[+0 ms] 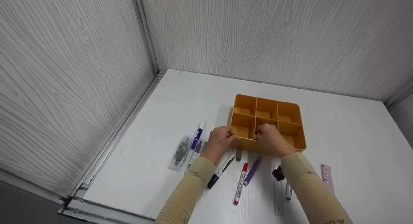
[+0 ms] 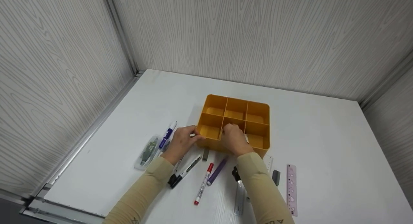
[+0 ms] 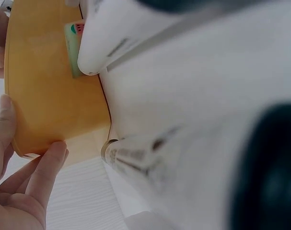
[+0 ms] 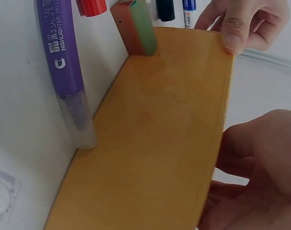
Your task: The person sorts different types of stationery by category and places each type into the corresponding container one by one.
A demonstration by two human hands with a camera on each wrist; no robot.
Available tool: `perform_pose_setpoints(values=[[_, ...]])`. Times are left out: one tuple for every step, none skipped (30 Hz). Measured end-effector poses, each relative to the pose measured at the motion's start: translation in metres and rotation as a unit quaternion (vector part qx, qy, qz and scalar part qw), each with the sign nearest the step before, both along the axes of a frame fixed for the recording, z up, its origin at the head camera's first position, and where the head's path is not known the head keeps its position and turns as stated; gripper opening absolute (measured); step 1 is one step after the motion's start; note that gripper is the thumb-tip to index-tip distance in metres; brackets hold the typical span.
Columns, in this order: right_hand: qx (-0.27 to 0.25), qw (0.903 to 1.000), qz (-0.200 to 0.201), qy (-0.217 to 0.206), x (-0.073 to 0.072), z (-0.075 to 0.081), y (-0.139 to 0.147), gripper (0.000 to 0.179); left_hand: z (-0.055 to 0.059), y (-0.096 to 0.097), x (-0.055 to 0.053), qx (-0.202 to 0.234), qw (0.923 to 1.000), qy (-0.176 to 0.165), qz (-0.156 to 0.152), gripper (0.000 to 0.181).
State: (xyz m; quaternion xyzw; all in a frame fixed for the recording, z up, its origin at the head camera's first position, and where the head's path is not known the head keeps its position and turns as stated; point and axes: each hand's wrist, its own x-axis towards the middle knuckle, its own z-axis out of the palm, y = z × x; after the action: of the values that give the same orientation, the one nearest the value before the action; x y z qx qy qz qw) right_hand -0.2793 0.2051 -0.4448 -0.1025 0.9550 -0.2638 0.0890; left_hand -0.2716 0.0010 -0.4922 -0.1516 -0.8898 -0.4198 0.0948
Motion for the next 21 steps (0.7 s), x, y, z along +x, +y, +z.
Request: perform_pose_setpoints(values=[[0.006, 0.9999, -0.001, -0.009, 0.0003, -0.0011, 0.0005, 0.034, 0.0, 0.0003, 0.0005, 0.0, 1.0, -0.004, 0.0, 0.021], [0.011, 0.9997, -0.004, -0.019, 0.0004, -0.002, 0.0009, 0.034, 0.0001, 0.0006, 0.0009, 0.001, 1.0, -0.007, 0.0, 0.02], [0.016, 0.9995, -0.007, -0.028, 0.0004, -0.0028, 0.0009, 0.034, 0.0002, 0.0008, 0.0011, 0.003, 1.0, -0.007, -0.001, 0.019], [0.022, 0.9989, -0.013, -0.038, 0.0005, -0.0031, 0.0006, 0.034, 0.0004, 0.0009, 0.0013, 0.004, 1.0, -0.007, -0.001, 0.018], [0.028, 0.9984, -0.018, -0.046, 0.0004, -0.0032, 0.0002, 0.034, 0.0007, 0.0008, 0.0016, 0.005, 1.0, -0.007, 0.0, 0.018], [0.034, 0.9978, -0.023, -0.053, 0.0003, -0.003, -0.0003, 0.033, 0.0009, 0.0009, 0.0017, 0.006, 1.0, -0.005, 0.0, 0.019], [0.04, 0.9972, -0.026, -0.059, 0.0, -0.0025, -0.0004, 0.033, 0.0012, 0.0011, 0.0017, 0.008, 1.0, -0.005, 0.0, 0.019], [0.044, 0.9967, -0.028, -0.062, -0.0003, -0.0017, -0.0007, 0.033, 0.0016, 0.0014, 0.0016, 0.009, 0.9999, -0.004, -0.001, 0.02], [0.047, 0.9963, -0.029, -0.065, -0.0006, -0.001, -0.0011, 0.032, 0.0019, 0.0016, 0.0016, 0.009, 1.0, -0.003, -0.001, 0.021], [0.051, 0.9959, -0.029, -0.068, -0.0007, -0.0003, -0.0013, 0.032, 0.0022, 0.0017, 0.0018, 0.009, 0.9999, -0.005, 0.0, 0.022], [0.052, 0.9956, -0.031, -0.071, -0.0008, 0.0002, -0.0017, 0.032, 0.0024, 0.0018, 0.002, 0.009, 0.9999, -0.008, 0.0, 0.023], [0.053, 0.9953, -0.032, -0.074, -0.0007, 0.0005, -0.002, 0.032, 0.0025, 0.0019, 0.002, 0.008, 0.9999, -0.01, 0.001, 0.023], [0.052, 0.9951, -0.033, -0.077, -0.0006, 0.0006, -0.0022, 0.032, 0.0025, 0.0019, 0.002, 0.008, 0.9999, -0.012, 0.001, 0.023], [0.051, 0.9949, -0.033, -0.08, -0.0006, 0.0005, -0.0025, 0.033, 0.0027, 0.0019, 0.002, 0.008, 0.9999, -0.013, 0.001, 0.023], [0.051, 0.9948, -0.037, -0.081, -0.0006, 0.0001, -0.0031, 0.033, 0.0026, 0.0019, 0.0019, 0.007, 0.9999, -0.014, 0.002, 0.022], [0.051, 0.9946, -0.04, -0.08, -0.0006, -0.0006, -0.0035, 0.033, 0.0026, 0.0019, 0.0019, 0.007, 0.9999, -0.015, 0.002, 0.022], [0.059, 0.9947, -0.036, -0.076, -0.0009, -0.0013, -0.004, 0.033, 0.0023, 0.0018, 0.0018, 0.007, 0.9999, -0.014, 0.002, 0.022], [0.065, 0.9952, -0.026, -0.068, -0.0016, -0.0023, -0.0046, 0.032, 0.002, 0.0017, 0.0017, 0.006, 0.9999, -0.01, 0.003, 0.022], [0.065, 0.9955, -0.023, -0.064, -0.0022, -0.0035, -0.0052, 0.032, 0.0015, 0.0015, 0.0017, 0.005, 1.0, -0.005, 0.003, 0.021], [0.067, 0.9958, -0.019, -0.059, -0.0027, -0.0047, -0.0059, 0.031, 0.001, 0.0014, 0.0018, 0.003, 1.0, -0.002, 0.004, 0.021], [0.066, 0.9963, -0.017, -0.053, -0.0032, -0.006, -0.0065, 0.03, 0.0004, 0.0012, 0.0019, 0.0, 1.0, 0.0, 0.006, 0.021]])
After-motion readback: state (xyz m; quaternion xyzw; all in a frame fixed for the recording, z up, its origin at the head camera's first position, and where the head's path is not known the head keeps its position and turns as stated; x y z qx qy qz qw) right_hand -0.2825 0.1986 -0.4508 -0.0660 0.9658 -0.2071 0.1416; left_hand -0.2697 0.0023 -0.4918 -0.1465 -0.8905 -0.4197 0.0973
